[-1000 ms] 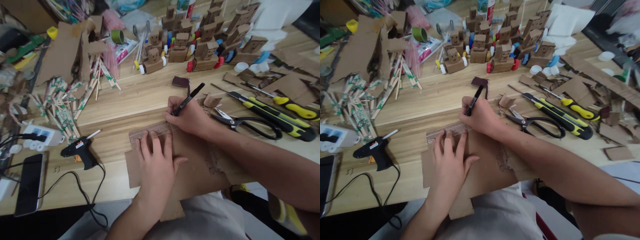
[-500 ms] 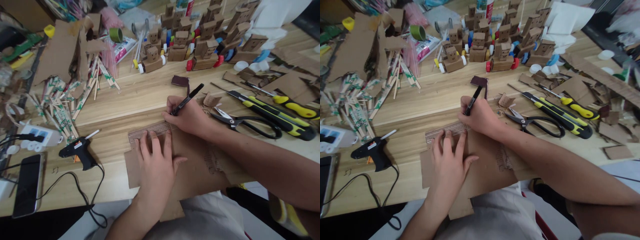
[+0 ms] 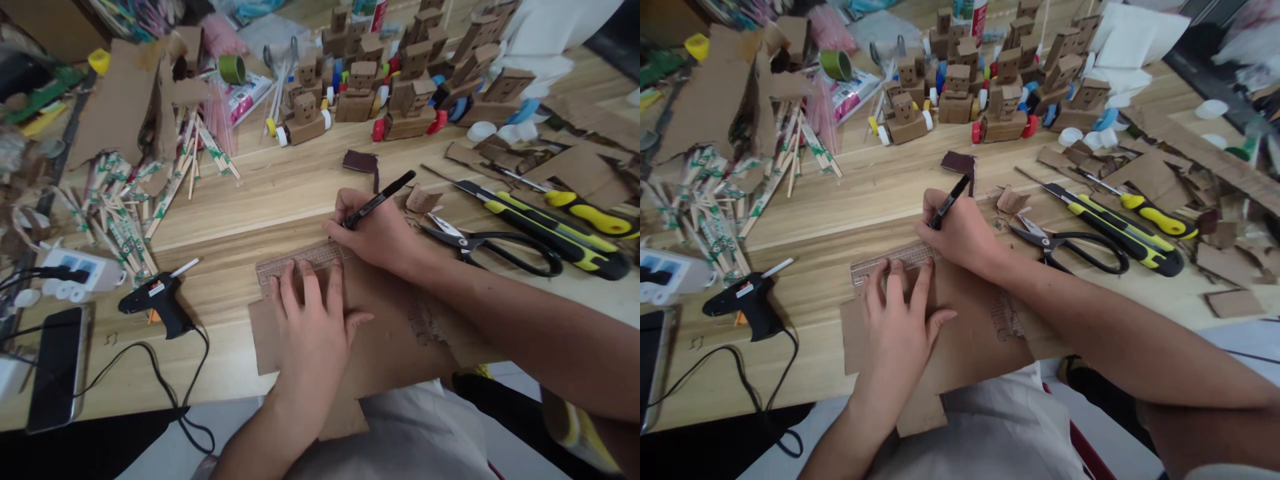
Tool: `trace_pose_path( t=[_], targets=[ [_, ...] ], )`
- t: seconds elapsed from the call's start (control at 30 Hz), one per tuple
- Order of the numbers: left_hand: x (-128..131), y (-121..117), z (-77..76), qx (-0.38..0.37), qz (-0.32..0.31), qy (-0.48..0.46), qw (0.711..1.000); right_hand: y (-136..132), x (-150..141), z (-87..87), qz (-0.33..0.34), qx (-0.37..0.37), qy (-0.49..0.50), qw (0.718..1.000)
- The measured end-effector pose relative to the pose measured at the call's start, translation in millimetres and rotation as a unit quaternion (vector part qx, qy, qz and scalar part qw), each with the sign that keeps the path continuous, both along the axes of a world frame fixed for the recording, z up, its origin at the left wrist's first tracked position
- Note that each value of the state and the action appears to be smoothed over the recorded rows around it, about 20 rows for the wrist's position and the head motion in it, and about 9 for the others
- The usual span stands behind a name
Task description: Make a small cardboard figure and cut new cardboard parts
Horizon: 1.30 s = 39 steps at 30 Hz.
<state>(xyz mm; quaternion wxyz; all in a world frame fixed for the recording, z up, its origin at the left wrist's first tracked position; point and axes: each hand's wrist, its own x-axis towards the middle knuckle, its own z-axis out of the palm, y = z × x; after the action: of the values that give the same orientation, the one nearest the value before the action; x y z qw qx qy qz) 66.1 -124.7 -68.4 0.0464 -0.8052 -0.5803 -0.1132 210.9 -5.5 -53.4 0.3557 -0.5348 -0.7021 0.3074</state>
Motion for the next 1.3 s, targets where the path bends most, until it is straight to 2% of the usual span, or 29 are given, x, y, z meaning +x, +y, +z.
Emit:
trace_pose_path(
  t=[0.93, 1.13, 1.3],
  targets=[
    [-2.2, 0.9, 0.2, -0.009, -0.003, -0.002, 1.0, 0.5, 0.0, 1.2, 0.016, -0.004, -0.005, 1.0],
    [-7.4, 2.1, -3.2, -0.004, -0.03, 0.008, 1.0, 1.3, 0.5, -0.8, 0.013, -0.002, -0.01, 1.0],
    [-4.7, 1.7, -1.7, -0.002, -0.015, -0.002, 1.0, 0.6, 1.0, -1.3, 0.013, 0.001, -0.008, 1.0]
  ],
)
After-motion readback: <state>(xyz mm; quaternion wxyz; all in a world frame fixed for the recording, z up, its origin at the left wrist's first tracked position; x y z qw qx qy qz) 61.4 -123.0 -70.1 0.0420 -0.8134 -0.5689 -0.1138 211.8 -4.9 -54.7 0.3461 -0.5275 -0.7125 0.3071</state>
